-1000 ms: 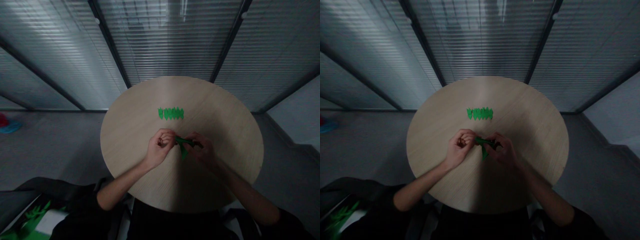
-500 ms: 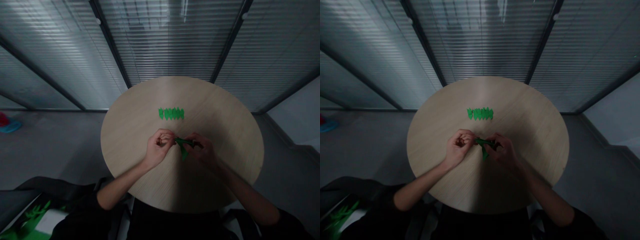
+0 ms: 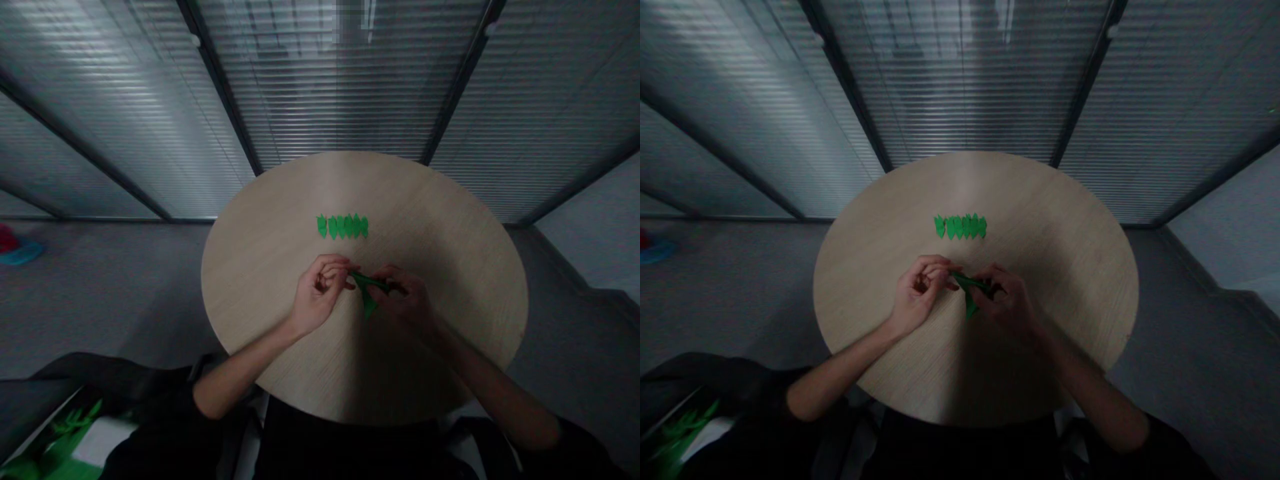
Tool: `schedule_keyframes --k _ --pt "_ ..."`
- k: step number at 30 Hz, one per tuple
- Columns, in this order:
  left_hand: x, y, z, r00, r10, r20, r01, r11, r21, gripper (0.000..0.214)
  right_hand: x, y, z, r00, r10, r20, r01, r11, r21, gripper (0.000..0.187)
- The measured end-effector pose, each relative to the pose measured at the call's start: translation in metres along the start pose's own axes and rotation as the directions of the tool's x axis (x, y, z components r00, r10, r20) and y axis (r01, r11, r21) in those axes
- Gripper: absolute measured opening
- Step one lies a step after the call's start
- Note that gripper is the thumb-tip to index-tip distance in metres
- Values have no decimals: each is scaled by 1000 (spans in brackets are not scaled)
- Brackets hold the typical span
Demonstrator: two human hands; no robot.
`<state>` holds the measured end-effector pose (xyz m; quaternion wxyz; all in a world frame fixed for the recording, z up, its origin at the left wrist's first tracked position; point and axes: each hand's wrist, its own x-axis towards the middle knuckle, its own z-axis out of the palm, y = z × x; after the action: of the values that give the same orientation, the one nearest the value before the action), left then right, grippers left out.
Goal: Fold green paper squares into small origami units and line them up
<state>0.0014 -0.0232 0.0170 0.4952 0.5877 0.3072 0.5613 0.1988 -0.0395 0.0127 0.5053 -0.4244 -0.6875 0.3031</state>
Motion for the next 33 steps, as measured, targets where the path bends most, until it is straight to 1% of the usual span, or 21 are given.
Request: schedule_keyframes --k 4,8,14,19,22,25,29,33 --pt "-2 2 -1 1000 13 -3 -13 999 42 16 0 1 -1 1000 -21 6 21 1000 18 4" --pt "-4 2 -2 1000 -3 8 2 998 68 20 0 0 -1 1000 -18 8 18 1000 19 4" --pt "-3 -2 -1 998 -57 -29 58 997 58 18 1 0 1 999 -47 4 47 999 9 2" --pt "-3 1 0 998 -44 -44 47 996 71 14 1 1 1 997 -73 12 73 997 -3 1" --pt "-4 1 0 999 -13 -52 18 994 103 11 1 2 1 997 -68 26 69 997 -25 2" --pt "-6 1 1 998 38 -41 -31 985 169 8 0 3 1 997 -62 48 63 997 -34 5" --pt "-6 1 0 992 123 18 -123 952 281 6 0 3 1 994 -60 86 66 995 -70 8" --pt "-7 1 -2 974 209 87 -226 894 386 4 0 4 -1 984 -125 124 145 976 -162 6"
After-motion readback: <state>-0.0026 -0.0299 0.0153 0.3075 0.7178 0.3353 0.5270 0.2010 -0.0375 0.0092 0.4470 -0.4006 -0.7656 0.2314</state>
